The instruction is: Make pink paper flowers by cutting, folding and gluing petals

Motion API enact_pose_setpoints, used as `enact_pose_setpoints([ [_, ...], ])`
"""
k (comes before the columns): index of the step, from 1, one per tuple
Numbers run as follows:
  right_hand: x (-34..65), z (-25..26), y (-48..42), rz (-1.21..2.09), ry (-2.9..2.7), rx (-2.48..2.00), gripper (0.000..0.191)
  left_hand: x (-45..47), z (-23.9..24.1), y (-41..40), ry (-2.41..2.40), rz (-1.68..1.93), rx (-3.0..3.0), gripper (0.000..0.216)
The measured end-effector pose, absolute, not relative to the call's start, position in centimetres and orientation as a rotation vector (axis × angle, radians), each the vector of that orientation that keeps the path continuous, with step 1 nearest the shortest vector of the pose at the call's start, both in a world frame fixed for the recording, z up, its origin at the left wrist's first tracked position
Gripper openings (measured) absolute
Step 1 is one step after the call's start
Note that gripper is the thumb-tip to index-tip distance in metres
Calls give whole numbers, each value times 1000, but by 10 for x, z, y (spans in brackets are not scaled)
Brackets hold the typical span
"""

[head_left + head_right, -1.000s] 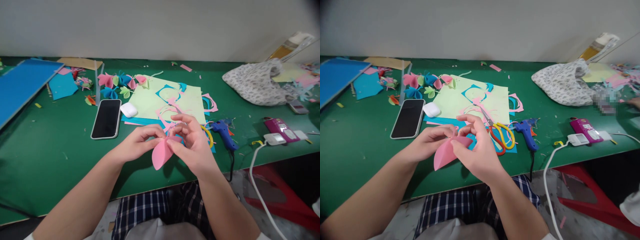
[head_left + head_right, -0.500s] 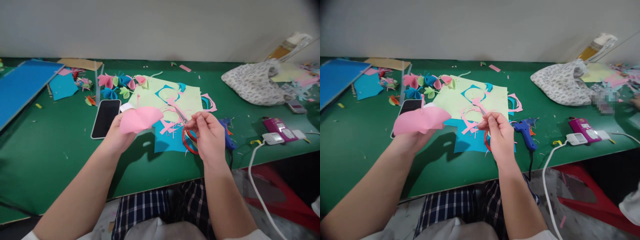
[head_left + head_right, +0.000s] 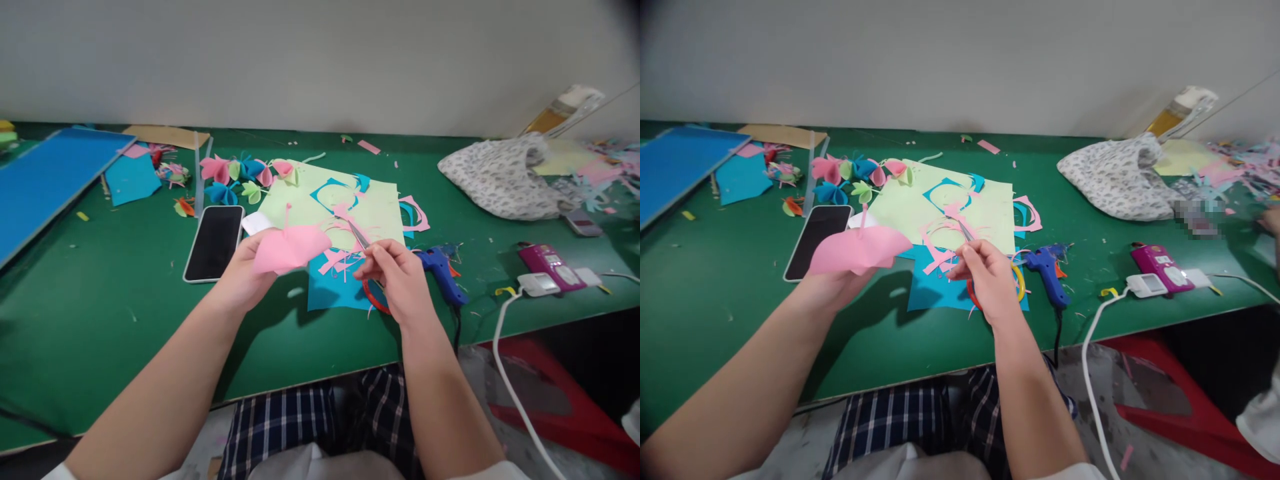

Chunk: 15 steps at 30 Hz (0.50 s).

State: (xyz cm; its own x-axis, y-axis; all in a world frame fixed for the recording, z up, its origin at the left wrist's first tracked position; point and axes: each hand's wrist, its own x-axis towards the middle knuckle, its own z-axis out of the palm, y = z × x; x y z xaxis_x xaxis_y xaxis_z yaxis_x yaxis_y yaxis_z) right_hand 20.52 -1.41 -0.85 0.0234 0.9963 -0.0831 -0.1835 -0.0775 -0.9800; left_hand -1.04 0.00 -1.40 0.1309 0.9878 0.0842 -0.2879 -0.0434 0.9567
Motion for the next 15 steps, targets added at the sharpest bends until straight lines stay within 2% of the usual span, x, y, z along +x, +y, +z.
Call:
enact_pose_setpoints([
  [9,193,-9,-19,1534,-849,-898,33,-10,-16,1,875,1241,1111,19],
  [15,194,-15,-22,1692,-947,-589,20,-11,-14,0,868,1214,1131,21],
])
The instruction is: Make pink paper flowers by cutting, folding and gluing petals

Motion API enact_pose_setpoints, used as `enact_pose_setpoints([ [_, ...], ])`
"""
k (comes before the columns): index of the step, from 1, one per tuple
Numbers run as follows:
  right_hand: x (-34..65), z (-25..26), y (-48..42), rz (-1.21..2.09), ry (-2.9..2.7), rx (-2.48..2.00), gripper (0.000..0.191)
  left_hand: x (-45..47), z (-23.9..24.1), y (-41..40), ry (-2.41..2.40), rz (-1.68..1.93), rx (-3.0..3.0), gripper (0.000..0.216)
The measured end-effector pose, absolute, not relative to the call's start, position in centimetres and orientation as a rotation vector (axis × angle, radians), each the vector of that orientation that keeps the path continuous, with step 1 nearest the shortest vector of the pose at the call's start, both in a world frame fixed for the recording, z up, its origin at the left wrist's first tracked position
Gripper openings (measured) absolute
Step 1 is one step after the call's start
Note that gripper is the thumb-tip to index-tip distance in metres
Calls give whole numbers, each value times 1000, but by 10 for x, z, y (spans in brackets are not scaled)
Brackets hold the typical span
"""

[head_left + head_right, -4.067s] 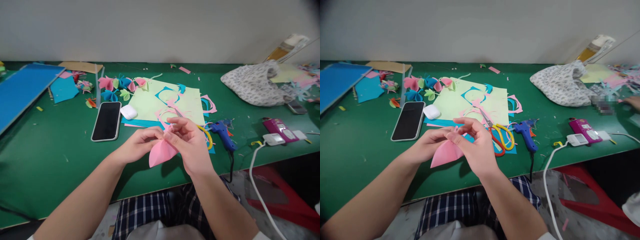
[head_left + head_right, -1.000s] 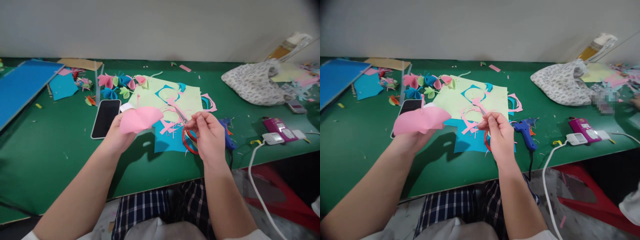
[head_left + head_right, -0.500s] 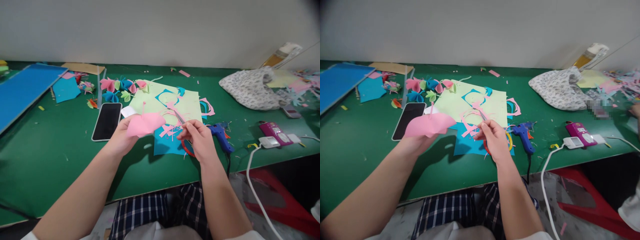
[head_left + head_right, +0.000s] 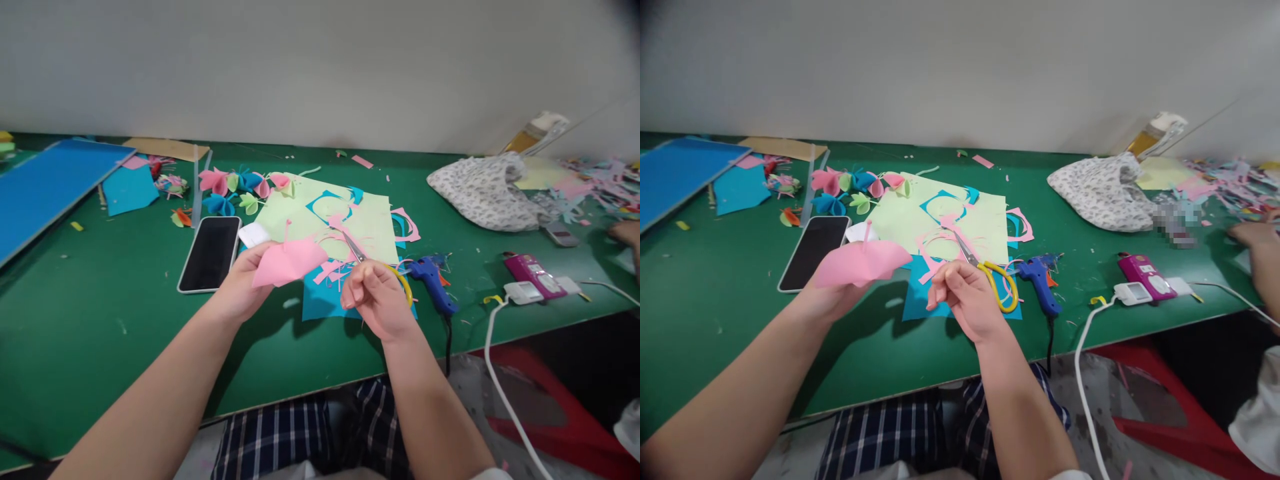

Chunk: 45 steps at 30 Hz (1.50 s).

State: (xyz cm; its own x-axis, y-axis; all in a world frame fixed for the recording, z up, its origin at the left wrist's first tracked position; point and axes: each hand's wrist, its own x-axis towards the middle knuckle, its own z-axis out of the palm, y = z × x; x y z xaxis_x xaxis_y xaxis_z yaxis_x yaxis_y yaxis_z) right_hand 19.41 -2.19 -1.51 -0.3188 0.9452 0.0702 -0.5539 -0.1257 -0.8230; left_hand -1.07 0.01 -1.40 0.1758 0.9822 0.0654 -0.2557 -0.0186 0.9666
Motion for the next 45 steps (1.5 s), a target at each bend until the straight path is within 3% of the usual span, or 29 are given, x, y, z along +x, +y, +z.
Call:
enact_pose_setpoints([
  [8,192,-14,-24,1697,-952,-572,19,-14,-19,-2,940,1205,1079,24],
  [14,198,-10,-23,1635,-1069,-673,5,-13,-18,-1,908,1207,1083,22],
  [19,207,-11,-11,994,-1723,-1205,26,-8,-13,0,904,1267,1068,16],
  [22,204,-14,-7,544,-2269,-1444,18,-5,-12,1,922,1336,1027,14],
  [25,195,-19,-8,413,-2472,-1490,10,-5,-15,2,967,1388,999,9],
  [30,184,-25,-9,345,-2506,-1535,15,-4,-15,0,1018,1381,1010,2],
  [40,181,-24,-10,524,-2294,-1465,13,1,-14,-3,1071,1433,931,11],
  [45,177,-15,-20,1195,-1652,-1292,15,11,-18,-9,1200,1541,925,10],
])
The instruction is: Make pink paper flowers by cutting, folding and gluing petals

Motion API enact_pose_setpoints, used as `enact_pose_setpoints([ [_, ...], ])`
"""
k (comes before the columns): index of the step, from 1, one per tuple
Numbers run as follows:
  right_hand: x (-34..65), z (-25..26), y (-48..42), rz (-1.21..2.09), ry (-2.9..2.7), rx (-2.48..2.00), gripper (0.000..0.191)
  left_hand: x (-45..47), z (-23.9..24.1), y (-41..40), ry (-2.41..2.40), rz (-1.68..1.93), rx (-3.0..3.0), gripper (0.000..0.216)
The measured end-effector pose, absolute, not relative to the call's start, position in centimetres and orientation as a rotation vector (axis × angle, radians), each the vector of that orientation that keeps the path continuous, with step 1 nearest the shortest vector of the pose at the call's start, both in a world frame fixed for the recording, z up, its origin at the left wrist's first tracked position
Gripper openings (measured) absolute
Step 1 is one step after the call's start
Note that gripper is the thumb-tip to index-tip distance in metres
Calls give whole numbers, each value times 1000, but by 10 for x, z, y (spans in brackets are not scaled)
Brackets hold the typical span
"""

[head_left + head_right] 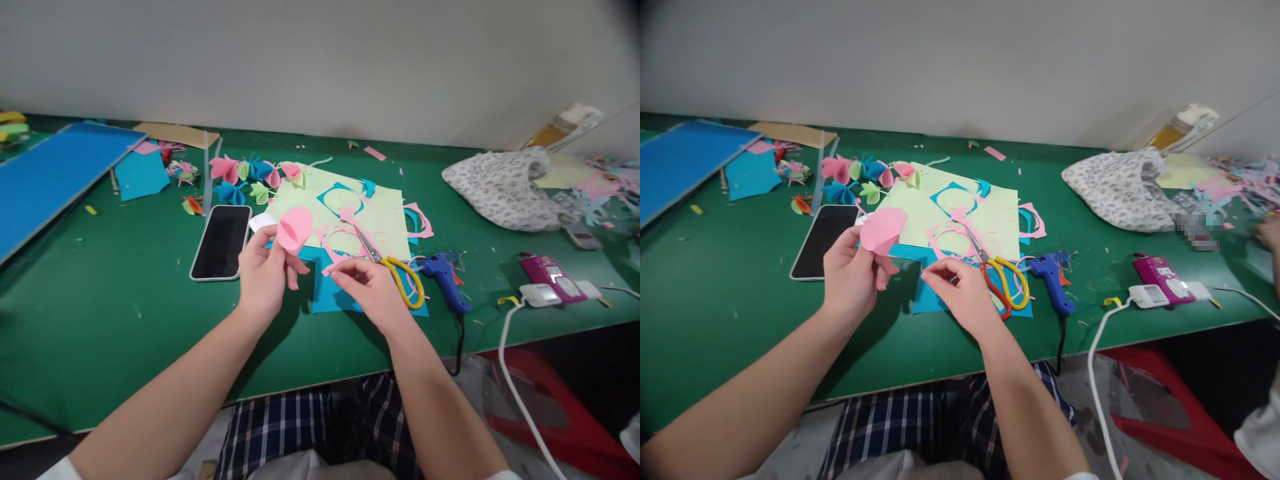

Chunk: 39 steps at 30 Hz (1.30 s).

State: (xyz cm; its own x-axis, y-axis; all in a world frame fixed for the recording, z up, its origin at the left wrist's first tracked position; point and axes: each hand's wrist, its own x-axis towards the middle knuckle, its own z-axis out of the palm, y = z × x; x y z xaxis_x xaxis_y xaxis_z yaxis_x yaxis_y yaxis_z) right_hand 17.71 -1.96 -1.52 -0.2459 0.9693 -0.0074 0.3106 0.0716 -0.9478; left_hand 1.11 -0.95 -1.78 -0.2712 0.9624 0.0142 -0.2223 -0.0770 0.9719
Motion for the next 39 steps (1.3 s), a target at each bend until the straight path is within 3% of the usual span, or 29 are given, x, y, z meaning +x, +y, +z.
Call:
enact_pose_setpoints([
  [6,159,-11,-31,1453,-1246,-1179,12,25,-17,-21,1253,1576,955,11],
  [11,148,-6,-38,1500,-1237,-1126,5,27,-16,-24,1269,1554,936,5],
  [16,151,-5,-40,1482,-1321,-1117,13,24,-20,-18,1165,1528,867,4],
  [26,162,0,-40,948,-1842,-1198,13,25,-19,-12,995,967,734,5],
  [33,157,-5,-46,559,-2147,-1266,19,28,-26,-12,1108,984,736,6],
  [39,156,-6,-44,507,-2230,-1296,16,27,-30,-11,1123,962,750,7],
])
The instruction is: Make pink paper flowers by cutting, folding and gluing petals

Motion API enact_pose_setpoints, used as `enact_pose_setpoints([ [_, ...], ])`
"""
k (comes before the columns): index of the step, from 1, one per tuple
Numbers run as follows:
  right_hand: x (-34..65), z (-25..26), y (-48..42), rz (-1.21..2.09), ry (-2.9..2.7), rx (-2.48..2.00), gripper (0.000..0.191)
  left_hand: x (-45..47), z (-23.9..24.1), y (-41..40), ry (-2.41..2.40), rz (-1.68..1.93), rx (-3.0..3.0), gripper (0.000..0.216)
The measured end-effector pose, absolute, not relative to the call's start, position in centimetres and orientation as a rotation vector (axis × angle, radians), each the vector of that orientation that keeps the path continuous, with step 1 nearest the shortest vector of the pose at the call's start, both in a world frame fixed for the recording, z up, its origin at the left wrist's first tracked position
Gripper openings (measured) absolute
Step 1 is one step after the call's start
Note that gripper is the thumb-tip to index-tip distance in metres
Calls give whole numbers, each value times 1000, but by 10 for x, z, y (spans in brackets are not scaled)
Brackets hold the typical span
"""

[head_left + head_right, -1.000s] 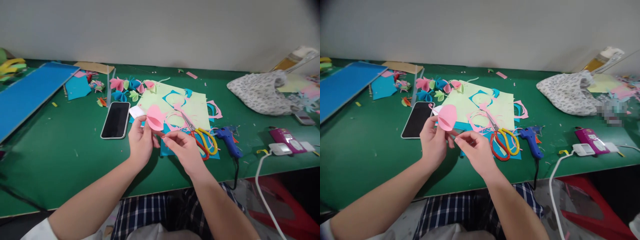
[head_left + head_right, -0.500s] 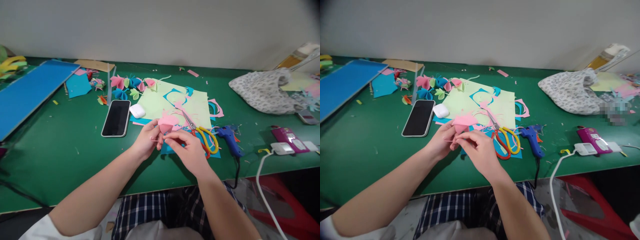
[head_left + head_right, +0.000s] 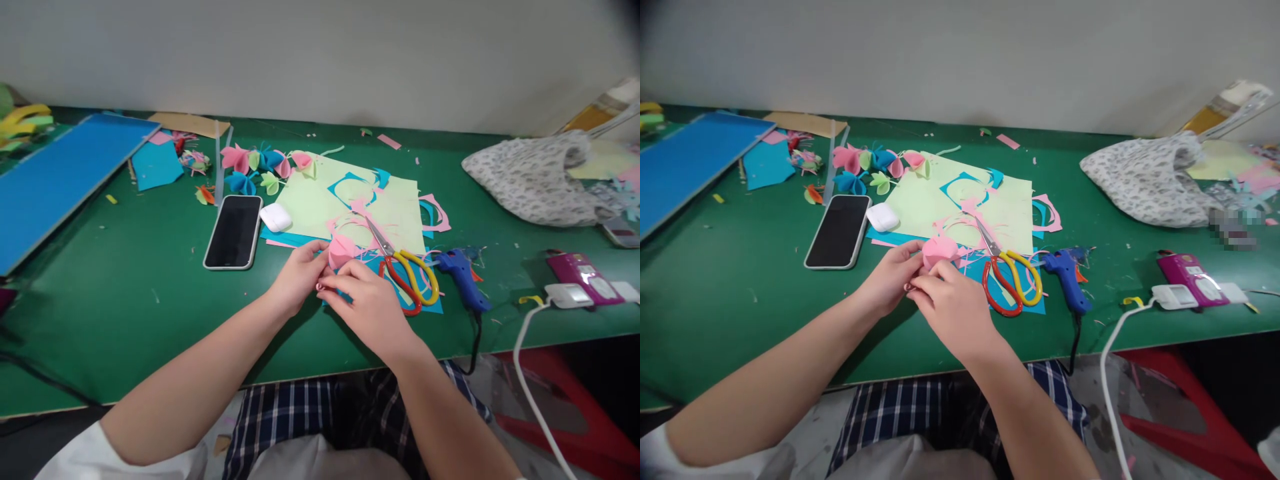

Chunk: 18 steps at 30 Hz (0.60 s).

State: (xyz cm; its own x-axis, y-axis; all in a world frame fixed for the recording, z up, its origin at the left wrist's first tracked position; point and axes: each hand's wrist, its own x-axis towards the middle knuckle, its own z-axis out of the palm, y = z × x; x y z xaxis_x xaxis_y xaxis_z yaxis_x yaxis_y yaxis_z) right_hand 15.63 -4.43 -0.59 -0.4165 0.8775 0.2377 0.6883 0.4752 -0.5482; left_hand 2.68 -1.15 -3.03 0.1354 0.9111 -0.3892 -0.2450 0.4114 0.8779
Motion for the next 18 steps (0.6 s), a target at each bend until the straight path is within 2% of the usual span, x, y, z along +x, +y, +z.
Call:
enact_pose_setpoints([
  [4,155,-8,-44,529,-2177,-1334,17,26,-31,-12,1113,946,758,10],
  [10,151,-8,-42,800,-1737,-1322,7,30,-24,-16,1083,981,723,13],
  [18,134,-7,-47,746,-1537,-1270,8,33,-25,-18,1073,1234,674,11],
])
